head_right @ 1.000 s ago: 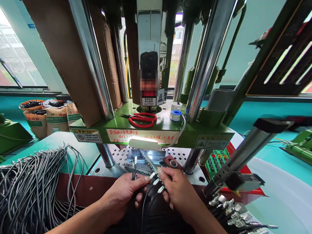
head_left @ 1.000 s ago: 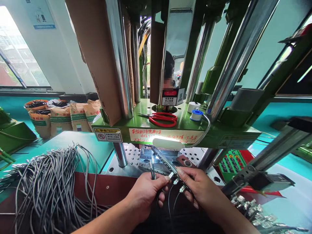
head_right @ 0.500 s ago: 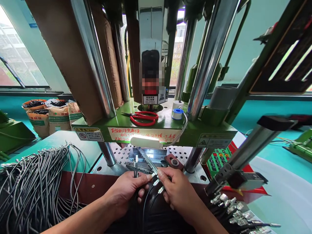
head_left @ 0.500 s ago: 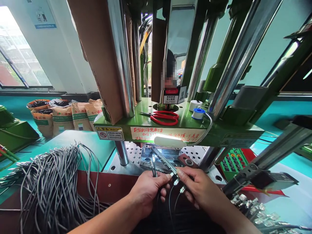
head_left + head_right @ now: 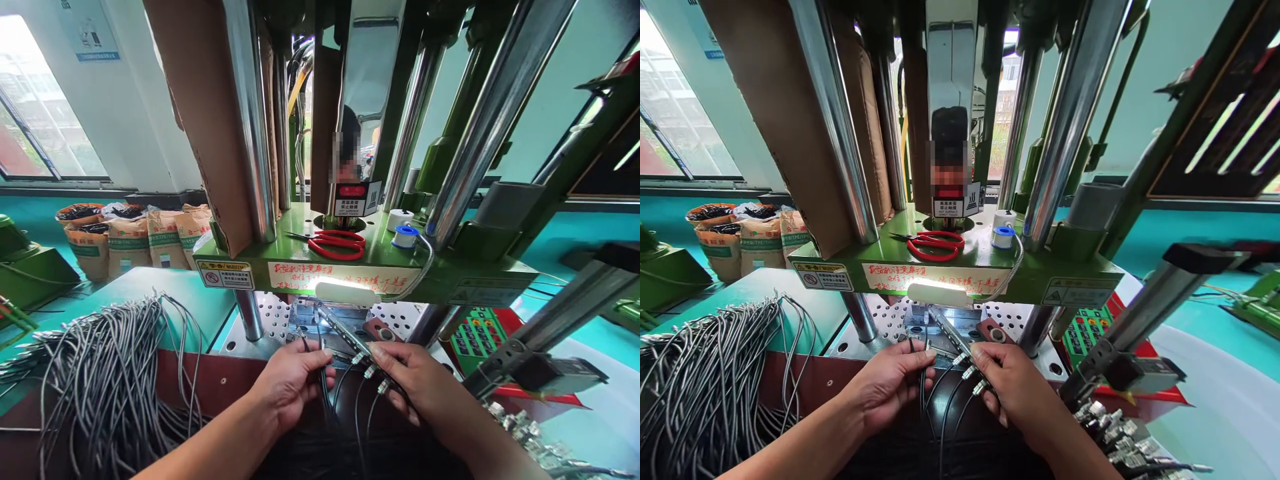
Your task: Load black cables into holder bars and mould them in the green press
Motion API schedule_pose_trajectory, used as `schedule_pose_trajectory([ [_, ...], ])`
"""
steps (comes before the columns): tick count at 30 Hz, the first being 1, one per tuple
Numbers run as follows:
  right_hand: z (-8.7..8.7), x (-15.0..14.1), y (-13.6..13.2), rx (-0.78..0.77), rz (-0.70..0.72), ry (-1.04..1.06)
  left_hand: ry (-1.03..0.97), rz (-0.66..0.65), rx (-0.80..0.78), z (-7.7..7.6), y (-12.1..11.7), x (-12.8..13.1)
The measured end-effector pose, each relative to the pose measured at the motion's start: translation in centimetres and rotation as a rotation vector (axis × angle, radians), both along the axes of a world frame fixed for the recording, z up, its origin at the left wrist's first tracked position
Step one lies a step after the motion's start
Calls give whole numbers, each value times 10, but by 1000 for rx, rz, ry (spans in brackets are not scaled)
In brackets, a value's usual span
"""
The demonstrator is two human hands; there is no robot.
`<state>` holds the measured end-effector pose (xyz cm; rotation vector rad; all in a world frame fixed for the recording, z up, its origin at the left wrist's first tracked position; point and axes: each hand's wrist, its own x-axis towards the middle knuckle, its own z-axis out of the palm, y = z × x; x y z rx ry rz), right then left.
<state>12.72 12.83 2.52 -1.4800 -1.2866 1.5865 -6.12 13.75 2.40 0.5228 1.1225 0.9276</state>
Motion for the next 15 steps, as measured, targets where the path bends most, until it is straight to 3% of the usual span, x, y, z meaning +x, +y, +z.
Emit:
schedule_pose_trajectory([
  [9,3,-3,-1,20,83,-22,-138,-108,-26,-3,-3,6],
  [15,0,-2,-4,114,164,-5,-208,-176,-27,0,-4,8],
])
